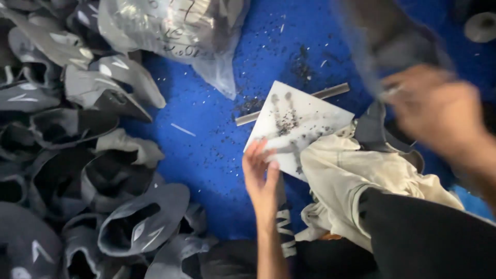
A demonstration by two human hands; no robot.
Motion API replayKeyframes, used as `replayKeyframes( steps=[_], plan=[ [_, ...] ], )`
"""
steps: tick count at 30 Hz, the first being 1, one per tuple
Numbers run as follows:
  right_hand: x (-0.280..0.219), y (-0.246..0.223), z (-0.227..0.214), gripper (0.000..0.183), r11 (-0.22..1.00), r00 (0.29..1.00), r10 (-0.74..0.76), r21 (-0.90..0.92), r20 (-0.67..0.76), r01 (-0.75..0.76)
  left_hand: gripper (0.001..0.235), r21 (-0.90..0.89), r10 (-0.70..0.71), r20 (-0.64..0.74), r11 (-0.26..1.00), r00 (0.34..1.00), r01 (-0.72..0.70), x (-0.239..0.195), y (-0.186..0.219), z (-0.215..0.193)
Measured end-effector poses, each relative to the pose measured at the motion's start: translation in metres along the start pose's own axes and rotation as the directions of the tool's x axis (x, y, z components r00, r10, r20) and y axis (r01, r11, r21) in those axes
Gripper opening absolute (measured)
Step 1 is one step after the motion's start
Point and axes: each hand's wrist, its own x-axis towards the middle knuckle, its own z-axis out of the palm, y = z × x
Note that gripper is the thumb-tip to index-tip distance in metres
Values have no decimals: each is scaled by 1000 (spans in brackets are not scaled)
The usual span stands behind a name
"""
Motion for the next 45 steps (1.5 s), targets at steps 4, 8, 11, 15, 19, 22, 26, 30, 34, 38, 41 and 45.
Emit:
replayKeyframes(
  steps=[4, 8, 11, 15, 19, 22, 26, 30, 34, 38, 41, 45],
  plan=[
    [-12, -85, 70, 35, 942, 854, -245, -96, 459, 322, 67, -160, 147, -98, 974, 984, -162, 20, 7, 22],
    [-3, -92, 86, 28, 867, 926, -334, 442, 174, 230, 42, 25, -11, -360, 999, 933, 21, 27, -37, -15],
    [26, -75, 71, 53, 889, 990, -100, 455, 98, 45, 40, 200, 29, -217, 980, 976, 15, 30, -17, -19],
    [118, -39, 87, 64, 871, 945, -318, 418, 79, 259, 35, 631, 218, 129, 735, 968, -249, 103, 29, 4],
    [181, -52, 95, 44, 868, 947, -293, 452, 130, 207, 23, 613, 412, 283, 617, 866, -494, 163, 70, 34],
    [197, -43, 137, 38, 832, 938, -307, 434, -159, 346, 41, 543, 430, 350, 630, 832, -555, 191, 28, 17],
    [134, -31, 168, 80, 941, 931, -337, 52, 142, 333, 57, 510, 274, 470, 692, 839, -512, 141, -49, -21],
    [47, -38, 139, 86, 930, 883, -358, 37, 304, 365, 68, 685, 106, 471, 582, 876, -439, 56, -86, -29],
    [20, -40, 134, 83, 910, 866, -411, 73, 285, 408, 81, 756, 118, 505, 417, 855, -504, 47, -74, -23],
    [1, -61, 124, 83, 827, 766, -485, -62, 422, 558, 72, 789, 36, 570, 254, 821, -559, 27, -78, -24],
    [-4, -53, 138, 77, 833, 762, -486, -38, 429, 553, 65, 836, 6, 543, 93, 840, -541, 3, -85, -11],
    [10, -21, 172, 57, 905, 862, -399, 285, 314, 315, 64, 879, -33, 459, -125, 888, -460, -20, -105, 9]
  ],
)
